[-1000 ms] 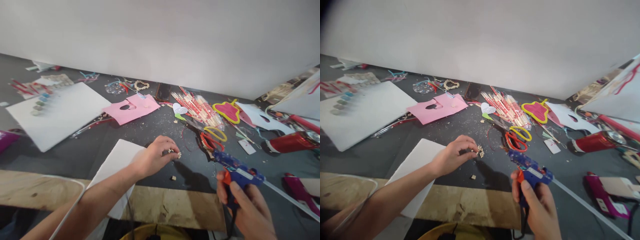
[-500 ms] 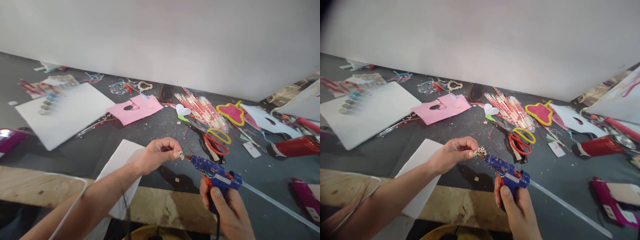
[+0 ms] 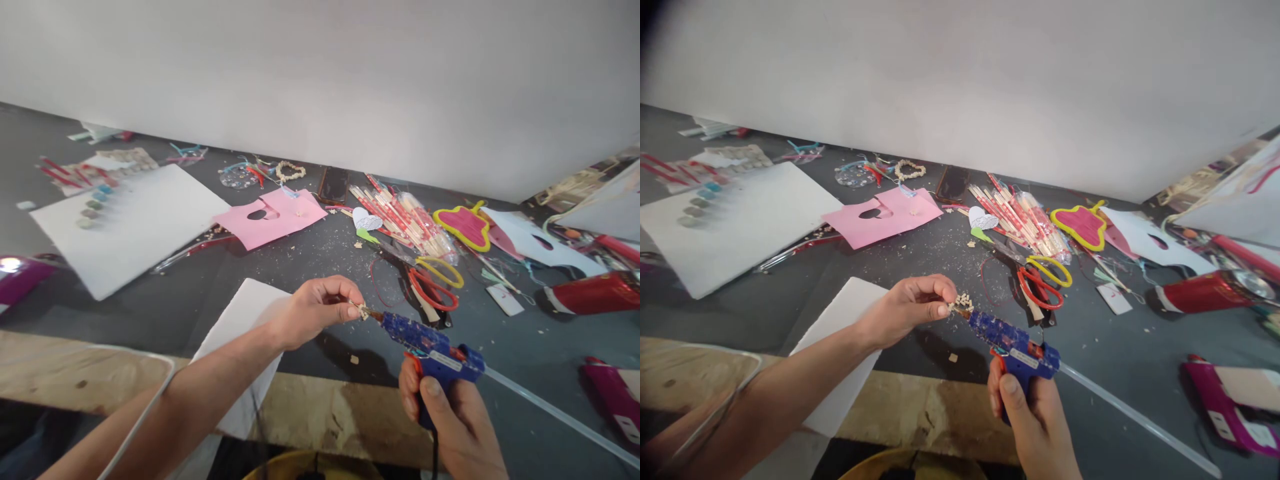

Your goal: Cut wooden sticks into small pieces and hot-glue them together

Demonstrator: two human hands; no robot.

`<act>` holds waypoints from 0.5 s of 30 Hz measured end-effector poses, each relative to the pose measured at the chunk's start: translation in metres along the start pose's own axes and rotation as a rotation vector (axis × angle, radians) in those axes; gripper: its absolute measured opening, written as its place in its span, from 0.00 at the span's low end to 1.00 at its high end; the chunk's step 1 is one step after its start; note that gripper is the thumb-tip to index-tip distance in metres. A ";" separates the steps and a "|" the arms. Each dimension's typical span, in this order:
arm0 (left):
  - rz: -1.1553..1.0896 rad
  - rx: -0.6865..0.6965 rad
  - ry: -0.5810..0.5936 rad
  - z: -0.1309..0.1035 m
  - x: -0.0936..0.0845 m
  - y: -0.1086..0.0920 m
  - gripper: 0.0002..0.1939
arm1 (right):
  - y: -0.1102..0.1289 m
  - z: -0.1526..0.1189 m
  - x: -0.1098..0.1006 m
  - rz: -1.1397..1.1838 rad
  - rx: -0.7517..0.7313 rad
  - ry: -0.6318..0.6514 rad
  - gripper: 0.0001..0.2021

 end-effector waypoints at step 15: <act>-0.042 0.022 -0.017 0.000 -0.002 0.001 0.09 | 0.014 0.008 -0.051 -0.364 0.044 -0.385 0.22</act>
Point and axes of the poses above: each hand's wrist, its own z-axis towards the middle knuckle, its own x-axis out of the palm, y = z × x, the point moved 3 cm from there along z, towards the middle knuckle, and after that the axes turned 2 degrees about -x, right-handed, at the moved point
